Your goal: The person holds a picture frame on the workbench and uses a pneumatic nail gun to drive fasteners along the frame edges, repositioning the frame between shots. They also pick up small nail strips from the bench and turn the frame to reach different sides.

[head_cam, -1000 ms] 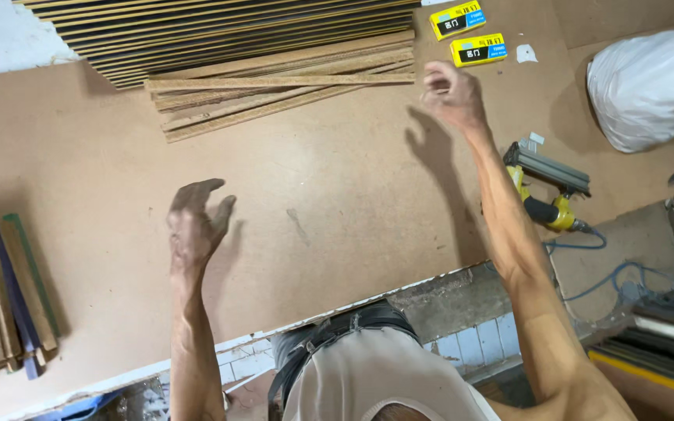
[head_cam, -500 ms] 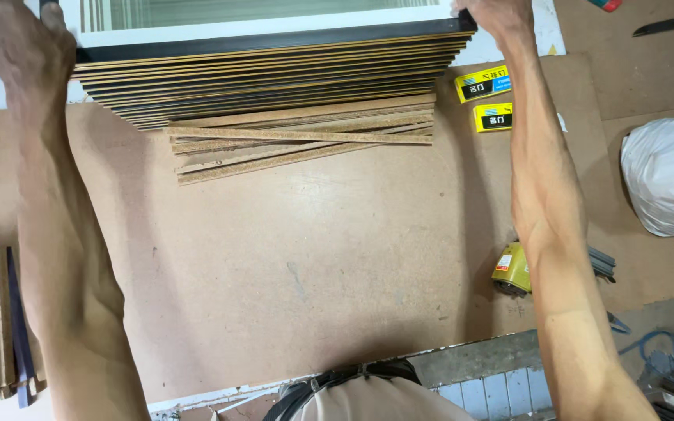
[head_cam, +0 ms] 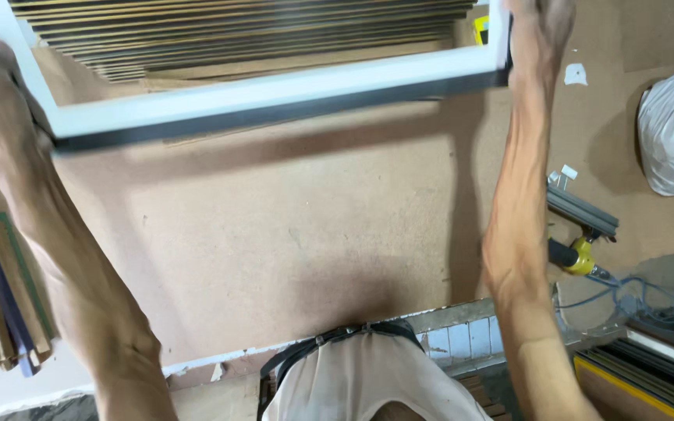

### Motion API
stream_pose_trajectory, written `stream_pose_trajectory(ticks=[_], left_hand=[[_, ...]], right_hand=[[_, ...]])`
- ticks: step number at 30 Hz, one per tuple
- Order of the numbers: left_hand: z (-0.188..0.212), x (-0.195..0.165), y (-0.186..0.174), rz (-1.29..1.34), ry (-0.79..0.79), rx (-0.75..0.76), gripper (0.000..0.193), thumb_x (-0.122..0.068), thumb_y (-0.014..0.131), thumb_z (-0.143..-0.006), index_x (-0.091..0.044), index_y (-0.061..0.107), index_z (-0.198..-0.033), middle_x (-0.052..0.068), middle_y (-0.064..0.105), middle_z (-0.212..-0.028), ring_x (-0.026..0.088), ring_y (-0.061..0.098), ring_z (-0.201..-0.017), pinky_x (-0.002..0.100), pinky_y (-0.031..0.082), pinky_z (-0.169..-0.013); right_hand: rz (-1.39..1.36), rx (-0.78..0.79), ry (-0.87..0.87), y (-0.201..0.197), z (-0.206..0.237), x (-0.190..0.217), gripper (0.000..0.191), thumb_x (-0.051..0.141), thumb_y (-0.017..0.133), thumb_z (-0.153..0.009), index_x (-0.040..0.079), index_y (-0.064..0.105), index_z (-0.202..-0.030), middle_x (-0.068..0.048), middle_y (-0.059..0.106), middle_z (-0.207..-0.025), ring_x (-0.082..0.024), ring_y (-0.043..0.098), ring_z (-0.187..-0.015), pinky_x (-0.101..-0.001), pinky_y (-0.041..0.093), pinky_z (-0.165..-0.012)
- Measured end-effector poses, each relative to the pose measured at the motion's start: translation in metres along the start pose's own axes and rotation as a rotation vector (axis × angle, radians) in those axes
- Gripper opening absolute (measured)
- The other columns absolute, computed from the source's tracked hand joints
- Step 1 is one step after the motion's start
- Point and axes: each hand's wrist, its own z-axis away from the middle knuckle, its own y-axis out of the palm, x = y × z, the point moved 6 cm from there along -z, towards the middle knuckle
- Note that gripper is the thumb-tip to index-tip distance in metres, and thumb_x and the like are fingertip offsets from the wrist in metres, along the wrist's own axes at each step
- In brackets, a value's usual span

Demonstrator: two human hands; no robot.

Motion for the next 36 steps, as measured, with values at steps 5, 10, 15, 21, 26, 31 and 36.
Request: stream_pose_trajectory(ticks=[5,10,15,21,26,31,36], left_hand=[[0.192,0.034,-0.051,-0.044,-0.187,-0.119,0.012,-0.007,0.068,-0.09,-0.008,0.056,-0.09,-0.001,0.046,-0.085,0.011,0.043,-0.075,0.028,0.046,-0.077],[0.35,0.09,-0.038,-0.054,-0.535,-0.09,0.015,-0.01,0.066,-0.074,-0.011,0.053,-0.082,-0.002,0.047,-0.075,0.012,0.035,-0.06,0.033,0.036,-0.05],[0.395,0.084,-0.018,-0.215,-0.647,-0.007,0.016,-0.018,0.069,-0.077,-0.009,0.06,-0.086,0.005,0.053,-0.083,0.019,0.045,-0.072,0.042,0.043,-0.064],[0.389,0.055,-0.013,-0.591,-0.267,0.042,0.025,-0.023,0.078,-0.079,-0.006,0.068,-0.093,0.015,0.063,-0.095,0.028,0.055,-0.091,0.05,0.045,-0.086],[0.327,0.001,0.017,-0.424,0.096,0.03,0.014,-0.014,0.074,-0.096,-0.004,0.07,-0.106,0.014,0.068,-0.11,0.029,0.059,-0.107,0.048,0.046,-0.101],[0.222,-0.075,0.13,-0.171,0.336,0.169,0.019,-0.006,0.075,-0.09,-0.001,0.072,-0.108,0.017,0.073,-0.103,0.033,0.066,-0.104,0.049,0.049,-0.095],[0.144,-0.129,0.238,-0.153,0.608,0.27,0.02,-0.003,0.069,-0.092,0.002,0.071,-0.111,0.021,0.072,-0.109,0.034,0.067,-0.107,0.048,0.054,-0.098]], right_hand=[[0.261,-0.278,0.169,-0.092,0.223,-0.051,0.028,0.022,0.077,-0.089,-0.003,0.066,-0.095,-0.003,0.064,-0.08,-0.011,0.06,-0.068,-0.0271,0.051,-0.061],[0.428,-0.24,0.315,-0.131,0.371,-0.11,0.035,0.025,0.077,-0.086,-0.004,0.074,-0.106,-0.005,0.068,-0.092,-0.018,0.061,-0.082,-0.0306,0.049,-0.073],[0.787,-0.26,0.194,-0.146,0.395,-0.116,0.031,0.023,0.077,-0.087,-0.003,0.077,-0.104,-0.011,0.065,-0.096,-0.022,0.061,-0.086,-0.0366,0.05,-0.076],[0.5,-0.281,0.349,-0.169,0.391,-0.122,0.033,0.017,0.075,-0.082,-0.002,0.073,-0.109,-0.006,0.076,-0.092,-0.018,0.072,-0.08,-0.0306,0.057,-0.074],[-0.045,-0.746,0.572,-0.232,0.417,-0.119,0.015,0.006,0.067,-0.081,0.0,0.07,-0.093,-0.014,0.073,-0.088,-0.025,0.069,-0.071,-0.0402,0.057,-0.069],[-0.694,-0.906,0.581,-0.257,0.373,-0.134,0.03,0.011,0.075,-0.078,0.0,0.066,-0.105,-0.015,0.069,-0.103,-0.032,0.072,-0.098,-0.0491,0.065,-0.091],[-0.825,-0.921,0.556,-0.255,0.34,-0.126,0.035,0.009,0.081,-0.073,0.004,0.067,-0.105,-0.012,0.072,-0.109,-0.031,0.073,-0.104,-0.0554,0.06,-0.098]])
